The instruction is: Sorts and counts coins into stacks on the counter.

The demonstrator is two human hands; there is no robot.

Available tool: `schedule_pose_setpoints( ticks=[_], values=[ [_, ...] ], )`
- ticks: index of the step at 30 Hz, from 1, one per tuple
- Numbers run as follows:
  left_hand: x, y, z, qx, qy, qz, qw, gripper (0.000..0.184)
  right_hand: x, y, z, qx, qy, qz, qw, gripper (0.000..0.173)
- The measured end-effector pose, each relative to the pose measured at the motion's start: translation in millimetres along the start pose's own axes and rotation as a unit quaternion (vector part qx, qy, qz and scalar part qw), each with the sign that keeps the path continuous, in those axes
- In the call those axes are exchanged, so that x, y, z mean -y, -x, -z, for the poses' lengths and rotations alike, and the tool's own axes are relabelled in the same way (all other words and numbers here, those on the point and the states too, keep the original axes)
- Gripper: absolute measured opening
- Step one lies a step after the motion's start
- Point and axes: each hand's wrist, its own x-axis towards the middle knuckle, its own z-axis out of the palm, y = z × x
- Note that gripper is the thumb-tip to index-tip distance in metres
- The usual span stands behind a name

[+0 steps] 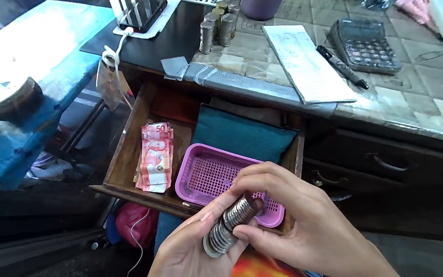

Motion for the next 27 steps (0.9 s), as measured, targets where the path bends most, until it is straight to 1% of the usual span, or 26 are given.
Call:
schedule_pose_setpoints(
  ticks=[3, 6, 9, 12, 19, 23, 27],
  values=[
    [-0.5, 0.2, -0.1, 0.002, -0.012, -0.003, 1.000, 0.050, -1.4, 0.3, -0.9, -0.001, 0.016, 0.016, 1.000, 0.037],
    [-1.2, 1.3, 0.5, 0.012, -0.018, 0.003, 1.000, 0.049, -3.1, 1.5, -0.9, 0.036, 0.009, 0.056, 0.998, 0.028],
    [-0.1, 1.7, 1.3, 0.026, -0.020, 0.011, 0.999, 0.049, -7.3, 1.8, -1.3, 0.065, -0.012, 0.097, 0.993, 0.024],
    [0.5, 2.9, 2.1, 0.018, -0.020, 0.015, 1.000, 0.048, -8.9, 1.6, -0.9, 0.064, -0.011, 0.107, 0.992, 0.022],
    [3.8, 2.2, 3.4, 0.001, -0.011, 0.008, 1.000, 0.042, -9.0, 0.8, -3.7, 0.057, 0.000, 0.117, 0.991, 0.022],
    [4.7, 1.4, 1.9, -0.007, -0.006, 0.008, 1.000, 0.043, -8.8, 1.3, -4.9, 0.046, 0.018, 0.129, 0.990, 0.022],
    [5.6, 0.5, -0.3, -0.023, 0.007, 0.000, 1.000, 0.038, -8.4, 1.8, -5.7, 0.037, 0.033, 0.135, 0.990, 0.022]
  ],
)
